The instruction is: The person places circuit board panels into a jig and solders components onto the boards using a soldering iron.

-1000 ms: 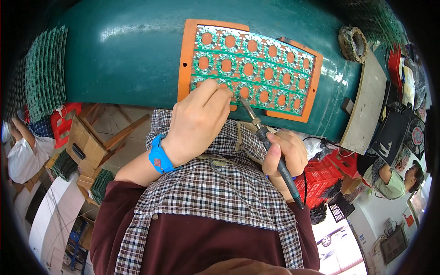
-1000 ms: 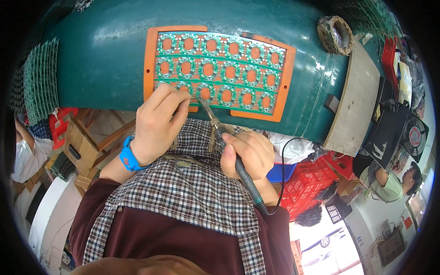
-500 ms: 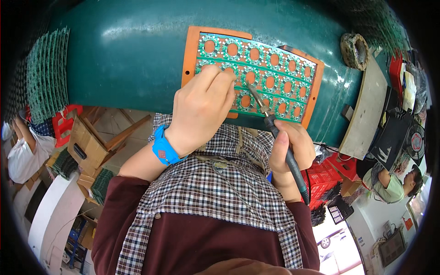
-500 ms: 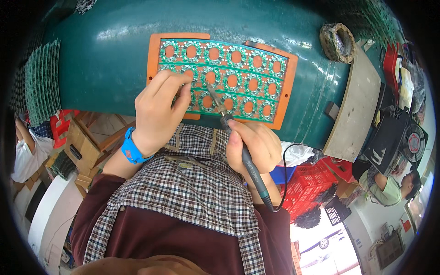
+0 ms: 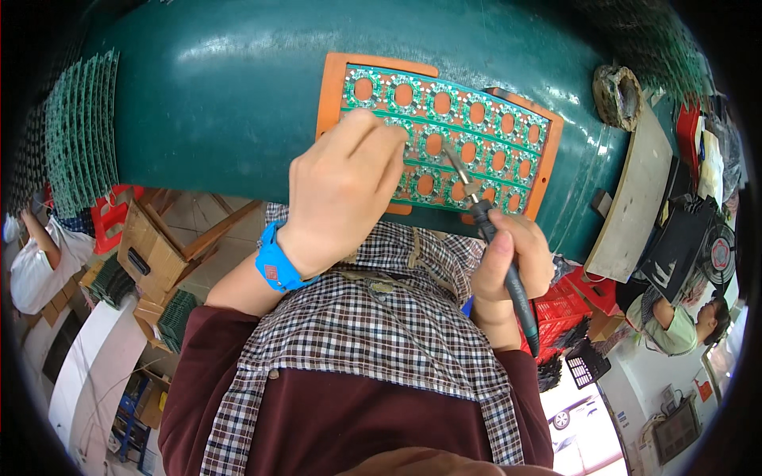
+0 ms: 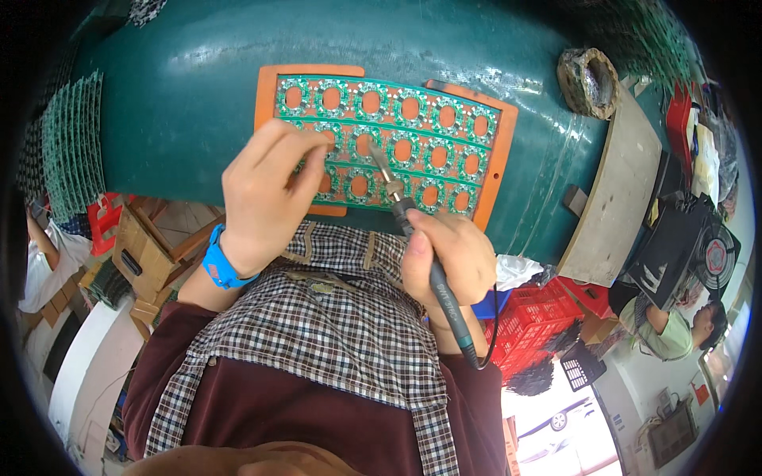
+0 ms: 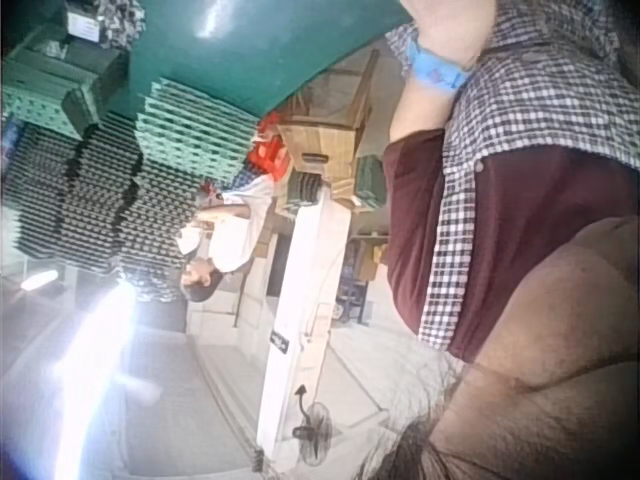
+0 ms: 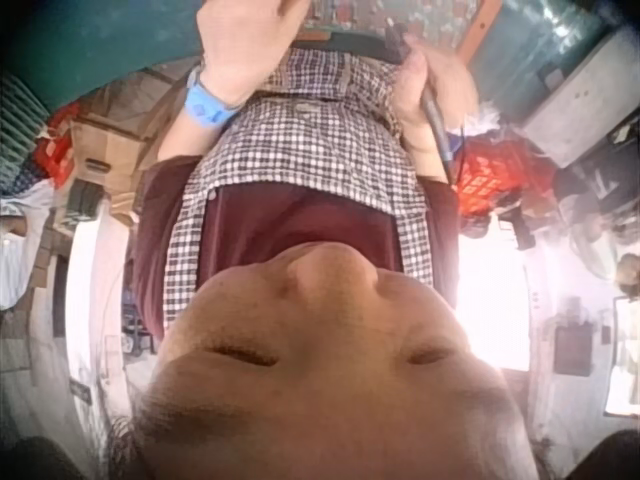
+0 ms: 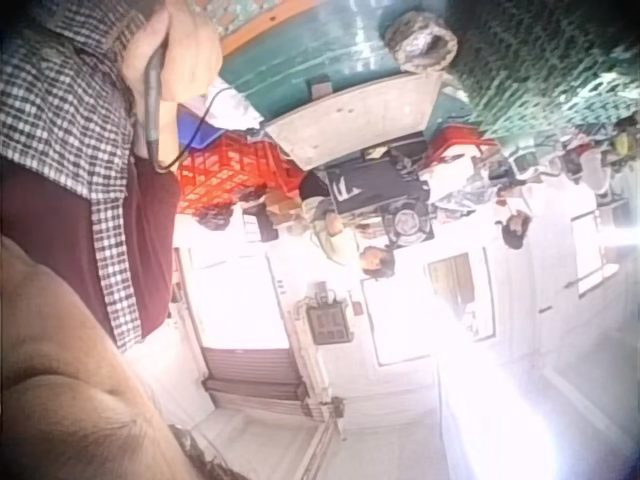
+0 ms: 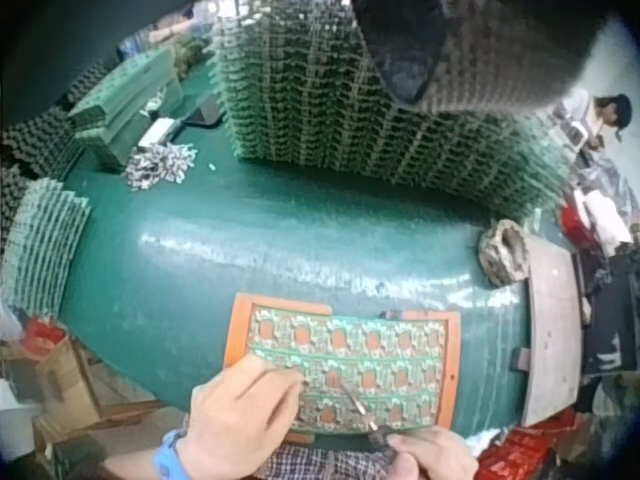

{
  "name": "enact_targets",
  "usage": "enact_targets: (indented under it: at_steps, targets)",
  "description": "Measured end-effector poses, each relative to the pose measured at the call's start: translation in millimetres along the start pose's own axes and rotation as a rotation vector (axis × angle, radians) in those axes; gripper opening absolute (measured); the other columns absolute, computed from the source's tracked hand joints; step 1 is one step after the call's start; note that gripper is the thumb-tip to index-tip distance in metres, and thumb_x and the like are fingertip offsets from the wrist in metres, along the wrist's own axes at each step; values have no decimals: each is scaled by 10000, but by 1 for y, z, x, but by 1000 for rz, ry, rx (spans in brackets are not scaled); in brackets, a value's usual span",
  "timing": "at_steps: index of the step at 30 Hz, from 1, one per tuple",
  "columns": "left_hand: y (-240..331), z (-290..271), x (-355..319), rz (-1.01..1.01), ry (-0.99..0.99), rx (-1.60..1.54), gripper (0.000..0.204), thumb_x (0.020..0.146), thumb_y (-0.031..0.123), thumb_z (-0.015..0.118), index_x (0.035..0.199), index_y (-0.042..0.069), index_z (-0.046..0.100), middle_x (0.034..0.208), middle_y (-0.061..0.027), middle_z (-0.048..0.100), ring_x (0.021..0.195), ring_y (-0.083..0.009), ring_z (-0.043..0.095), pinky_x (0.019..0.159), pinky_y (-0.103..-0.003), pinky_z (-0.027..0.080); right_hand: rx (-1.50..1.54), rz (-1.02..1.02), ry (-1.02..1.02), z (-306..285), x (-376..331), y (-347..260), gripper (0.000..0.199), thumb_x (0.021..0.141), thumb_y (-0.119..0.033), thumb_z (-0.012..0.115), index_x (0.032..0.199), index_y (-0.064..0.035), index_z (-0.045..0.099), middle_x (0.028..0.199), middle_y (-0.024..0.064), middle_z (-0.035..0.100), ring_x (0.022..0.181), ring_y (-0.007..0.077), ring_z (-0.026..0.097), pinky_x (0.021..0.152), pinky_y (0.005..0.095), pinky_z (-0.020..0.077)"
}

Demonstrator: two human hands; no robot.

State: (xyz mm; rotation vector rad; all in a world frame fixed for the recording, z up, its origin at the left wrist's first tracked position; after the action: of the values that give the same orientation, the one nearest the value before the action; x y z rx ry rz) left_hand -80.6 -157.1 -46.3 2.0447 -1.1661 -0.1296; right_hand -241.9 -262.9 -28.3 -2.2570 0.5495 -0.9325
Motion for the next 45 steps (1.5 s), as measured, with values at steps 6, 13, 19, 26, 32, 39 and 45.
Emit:
enact_targets:
  at_steps: [6, 13, 19, 26, 32, 39, 45]
  targets:
    - [-2, 3, 17, -30, 55, 70, 114, 761, 38, 644, 857, 62, 588, 796, -65, 524, 677, -229, 591, 537, -326, 485, 22, 25, -29, 11, 18, 4, 105, 779, -63, 636, 837, 21, 660, 655, 101, 634, 544, 207, 606, 496, 285, 475]
    - [-3, 7, 22, -3, 15, 13, 148, 761, -4, 652, 900, 42, 626, 786, -74, 552, 637, -237, 585, 549, -319, 467, 42, -12, -55, 18, 26, 3, 113, 759, -61, 658, 842, 16, 663, 667, 106, 641, 549, 204, 616, 494, 279, 481]
    - [-1, -4, 28, -35, 31, 59, 116, 736, 38, 640, 835, 59, 582, 791, -62, 530, 695, -231, 597, 553, -338, 497, 4, -56, -11, 7, 28, 2, 119, 763, -62, 654, 850, 18, 661, 639, 99, 620, 532, 198, 603, 478, 281, 471]
    - [4, 8, 25, -85, -25, 20, 109, 750, 35, 632, 839, 62, 574, 774, -72, 515, 641, -250, 583, 534, -346, 488, -2, -57, -115, 13, 32, 0, 123, 744, -53, 672, 857, -6, 664, 658, 96, 625, 527, 197, 597, 486, 276, 465]
    - [6, 2, 22, -125, -24, -74, 155, 762, -51, 604, 893, 33, 602, 831, -84, 557, 646, -205, 594, 544, -313, 489, -20, -50, -106, -1, 24, -2, 118, 730, -45, 643, 837, 3, 656, 638, 94, 615, 515, 201, 589, 483, 280, 466]
    - [11, -1, 2, -122, -101, -124, 138, 731, -33, 619, 850, 16, 571, 821, -99, 512, 654, -264, 590, 559, -347, 493, 36, -106, -156, -1, 14, -6, 74, 751, -42, 608, 802, 2, 640, 625, 74, 598, 506, 186, 581, 462, 282, 452]
    - [10, 1, 3, -75, -118, -106, 120, 747, -22, 612, 852, 23, 576, 823, -92, 516, 659, -261, 587, 566, -345, 491, 39, -113, -157, 1, 9, -8, 72, 760, -50, 618, 813, -6, 640, 637, 71, 600, 503, 184, 576, 442, 284, 427]
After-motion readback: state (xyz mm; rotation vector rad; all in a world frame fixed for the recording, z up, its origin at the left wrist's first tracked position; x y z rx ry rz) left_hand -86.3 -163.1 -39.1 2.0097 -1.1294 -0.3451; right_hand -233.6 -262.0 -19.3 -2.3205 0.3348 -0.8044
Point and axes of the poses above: each hand's wrist, its own x-axis towards the middle knuckle, its own z-axis out of the palm, y = z × x, the point moved 3 cm from there along x, towards the middle knuckle
